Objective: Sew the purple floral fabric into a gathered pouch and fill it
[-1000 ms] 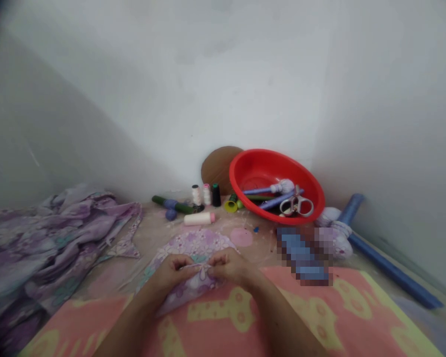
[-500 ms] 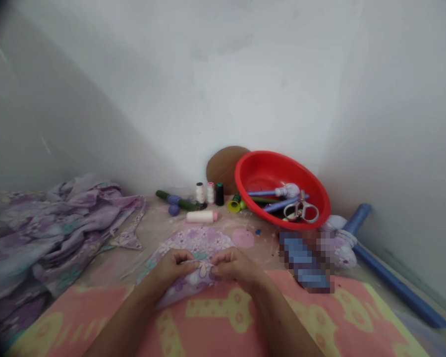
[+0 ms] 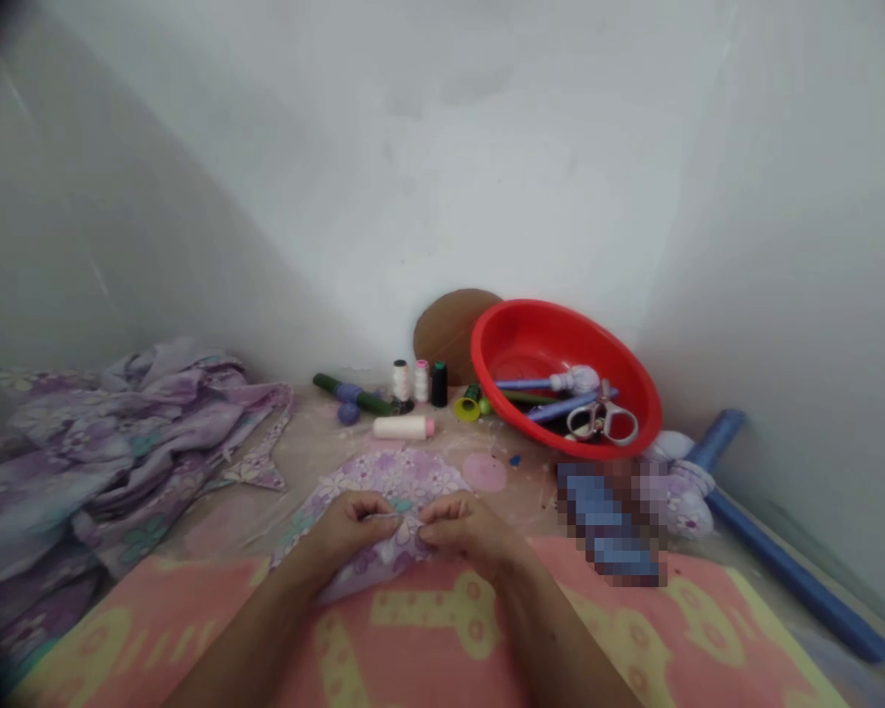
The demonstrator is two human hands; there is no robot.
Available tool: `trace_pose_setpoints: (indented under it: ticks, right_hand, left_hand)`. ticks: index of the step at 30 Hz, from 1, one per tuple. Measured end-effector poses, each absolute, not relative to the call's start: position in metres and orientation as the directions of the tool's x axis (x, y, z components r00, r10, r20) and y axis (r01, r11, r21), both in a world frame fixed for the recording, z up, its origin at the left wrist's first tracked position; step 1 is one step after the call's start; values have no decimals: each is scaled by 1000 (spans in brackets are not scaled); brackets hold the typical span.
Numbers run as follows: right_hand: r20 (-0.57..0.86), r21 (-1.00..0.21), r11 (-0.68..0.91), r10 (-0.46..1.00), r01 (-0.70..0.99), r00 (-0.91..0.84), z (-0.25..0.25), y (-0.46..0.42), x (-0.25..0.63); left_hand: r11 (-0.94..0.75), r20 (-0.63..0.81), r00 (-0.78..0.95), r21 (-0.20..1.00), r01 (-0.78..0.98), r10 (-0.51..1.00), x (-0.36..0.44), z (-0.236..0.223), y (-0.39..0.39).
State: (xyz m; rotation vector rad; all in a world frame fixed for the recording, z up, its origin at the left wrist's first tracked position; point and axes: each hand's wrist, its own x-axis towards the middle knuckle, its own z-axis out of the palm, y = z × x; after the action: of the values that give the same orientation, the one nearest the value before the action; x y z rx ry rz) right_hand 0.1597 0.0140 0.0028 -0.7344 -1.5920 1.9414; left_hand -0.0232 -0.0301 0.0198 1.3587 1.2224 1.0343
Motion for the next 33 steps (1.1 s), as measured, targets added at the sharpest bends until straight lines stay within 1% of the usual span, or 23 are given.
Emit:
trace_pose_setpoints:
  ticks: [3, 7, 12, 16, 18, 24, 33]
  right_hand:
    - [-63, -988, -145, 703, -56, -708, 6, 11, 156]
    - [-75, -984, -166, 712, -64, -699, 9, 10, 155]
    - [-75, -980, -180, 721, -82, -689, 5, 15, 160]
    - [-87, -979, -190, 722, -76, -686, 5, 16, 162]
    - [-84, -978, -190, 723, -80, -686, 5, 17, 162]
    - [-102, -969, -228, 719, -95, -688, 7, 16, 162]
    - [-117, -974, -218, 725, -66, -679, 10, 16, 163]
  left_hand:
    - [3, -24, 145, 990, 144, 989, -22, 18, -30]
    - [-4, -26, 169, 985, 172, 985, -26, 20, -30]
    - [16, -73, 253, 975, 222, 965, -37, 24, -30]
    - [116, -147, 200, 980, 160, 969, -39, 22, -30]
    - [140, -160, 184, 983, 117, 970, -39, 21, -31]
    - [154, -167, 186, 984, 87, 968, -38, 18, -30]
    - [138, -152, 197, 987, 81, 969, -38, 20, -30]
